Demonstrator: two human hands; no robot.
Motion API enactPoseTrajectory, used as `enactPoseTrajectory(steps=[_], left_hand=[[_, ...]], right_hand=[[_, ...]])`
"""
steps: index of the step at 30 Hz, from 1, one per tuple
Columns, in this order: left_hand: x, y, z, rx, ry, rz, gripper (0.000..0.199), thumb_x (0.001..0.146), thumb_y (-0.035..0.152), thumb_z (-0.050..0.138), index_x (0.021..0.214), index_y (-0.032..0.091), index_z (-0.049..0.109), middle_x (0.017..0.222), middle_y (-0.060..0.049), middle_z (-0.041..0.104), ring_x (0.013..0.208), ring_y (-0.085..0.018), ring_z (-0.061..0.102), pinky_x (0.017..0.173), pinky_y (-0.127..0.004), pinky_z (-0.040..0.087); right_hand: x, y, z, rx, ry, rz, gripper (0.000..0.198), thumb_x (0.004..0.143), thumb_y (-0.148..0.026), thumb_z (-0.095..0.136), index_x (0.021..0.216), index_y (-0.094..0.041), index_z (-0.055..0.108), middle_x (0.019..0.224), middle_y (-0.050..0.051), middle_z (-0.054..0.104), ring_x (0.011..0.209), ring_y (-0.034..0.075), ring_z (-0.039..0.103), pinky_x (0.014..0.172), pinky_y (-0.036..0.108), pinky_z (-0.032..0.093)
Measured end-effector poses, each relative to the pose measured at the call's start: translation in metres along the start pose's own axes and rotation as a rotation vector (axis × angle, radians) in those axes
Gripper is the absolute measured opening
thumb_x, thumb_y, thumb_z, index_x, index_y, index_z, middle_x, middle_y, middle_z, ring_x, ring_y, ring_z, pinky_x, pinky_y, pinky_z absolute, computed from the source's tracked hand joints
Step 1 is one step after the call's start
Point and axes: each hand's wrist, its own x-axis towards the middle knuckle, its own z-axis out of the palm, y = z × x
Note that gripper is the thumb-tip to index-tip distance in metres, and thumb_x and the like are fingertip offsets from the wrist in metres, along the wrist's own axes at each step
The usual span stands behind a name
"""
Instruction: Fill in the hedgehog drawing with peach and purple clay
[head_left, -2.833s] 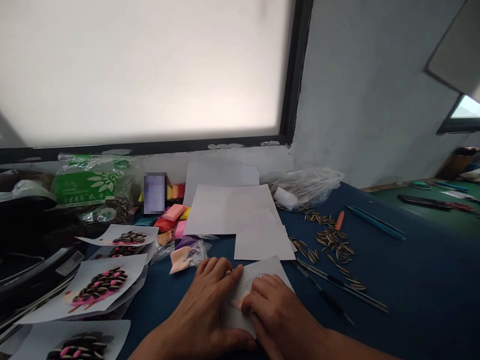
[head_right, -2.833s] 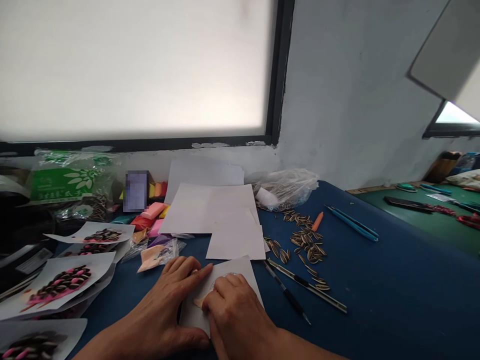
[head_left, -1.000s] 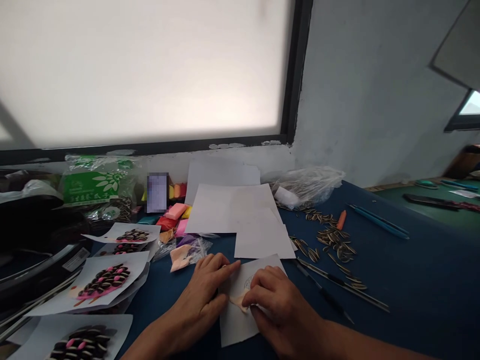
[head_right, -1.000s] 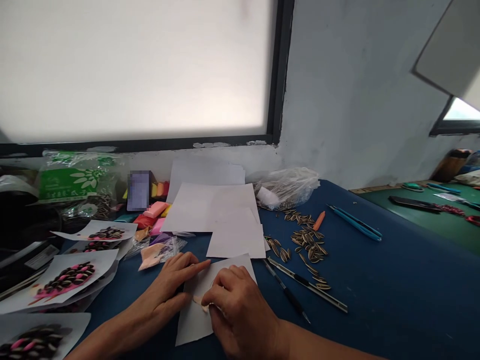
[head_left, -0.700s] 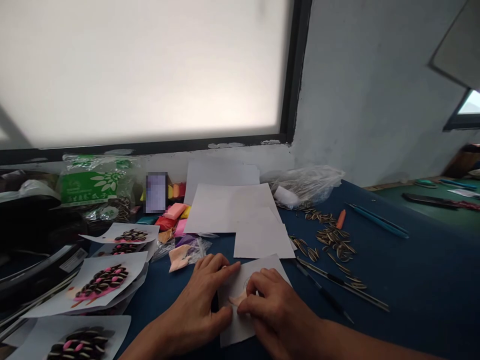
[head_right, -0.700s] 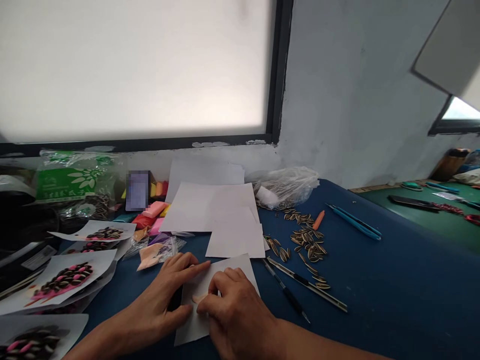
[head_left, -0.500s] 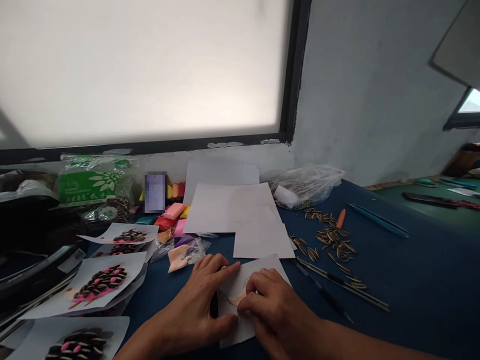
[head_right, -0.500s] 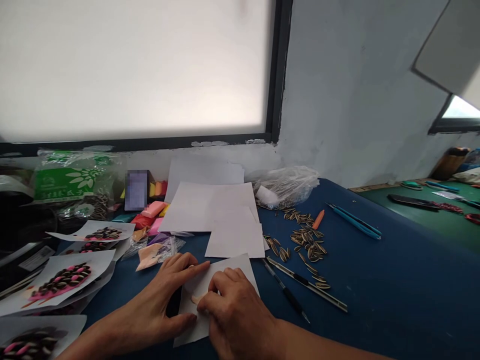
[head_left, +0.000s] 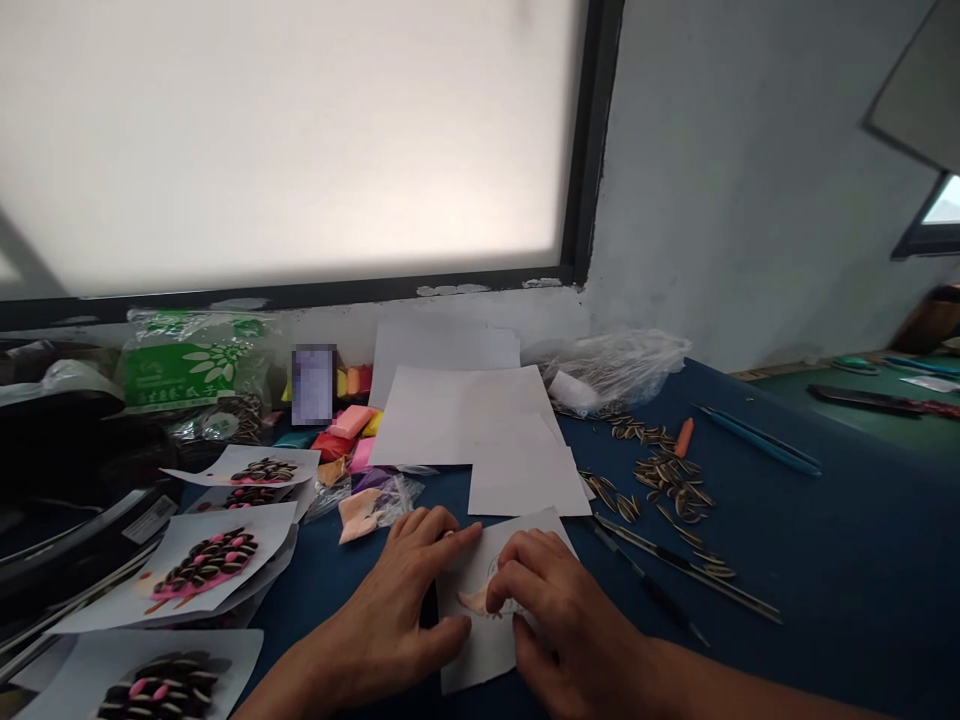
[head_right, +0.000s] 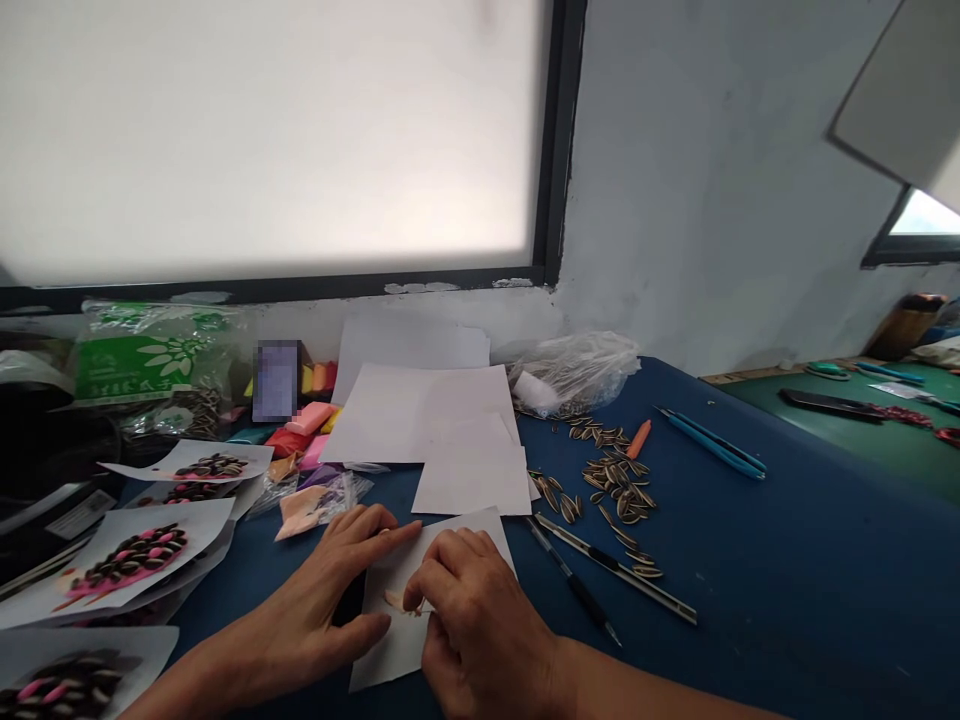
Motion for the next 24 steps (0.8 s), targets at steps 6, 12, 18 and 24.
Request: enactPoseTrajectory(steps=[6,12,18,24], left_hand=[[-0.002,-0.006,0.002,-0.059,0.054,0.032,0.062,0.079,0.016,0.045,0.141,0.024,0.048,0.112,-0.006,0.051,0.104,-0.026,0.045,0.095,-0.045,0.041],[0.004,-0.019,0.008,0.001,0.126,0.089,0.046,0.099,0.021,0.034,0.141,0.03,0.05,0.106,-0.006,0.057,0.097,-0.024,0.05,0.089,-0.041,0.043],[0.006,-0.024,0.009,0.035,0.28,0.17,0.045,0.102,0.023,0.028,0.138,0.029,0.054,0.087,-0.004,0.062,0.082,-0.022,0.056,0.076,-0.038,0.043],[0.012,0.006,-0.001,-0.419,0.346,-0.117,0.032,0.094,0.046,0.05,0.101,0.018,0.064,0.07,-0.001,0.068,0.053,-0.014,0.053,0.051,-0.025,0.041]], right_hand=[[0.002,0.004,0.002,0.093,0.101,0.062,0.024,0.078,-0.002,0.05,0.091,-0.021,0.049,0.093,0.004,0.056,0.089,0.02,0.053,0.08,0.034,0.043],[0.004,0.005,0.004,0.143,0.138,0.073,0.017,0.084,-0.004,0.05,0.081,-0.021,0.048,0.078,0.0,0.057,0.072,0.016,0.052,0.068,0.028,0.043],[0.003,0.006,0.002,0.251,0.139,0.135,0.014,0.084,-0.006,0.055,0.087,-0.019,0.06,0.079,0.002,0.062,0.074,0.016,0.057,0.068,0.028,0.046],[0.015,0.003,-0.012,0.343,0.112,0.281,0.008,0.089,-0.016,0.064,0.081,-0.017,0.067,0.076,0.001,0.064,0.071,0.015,0.059,0.067,0.027,0.046]])
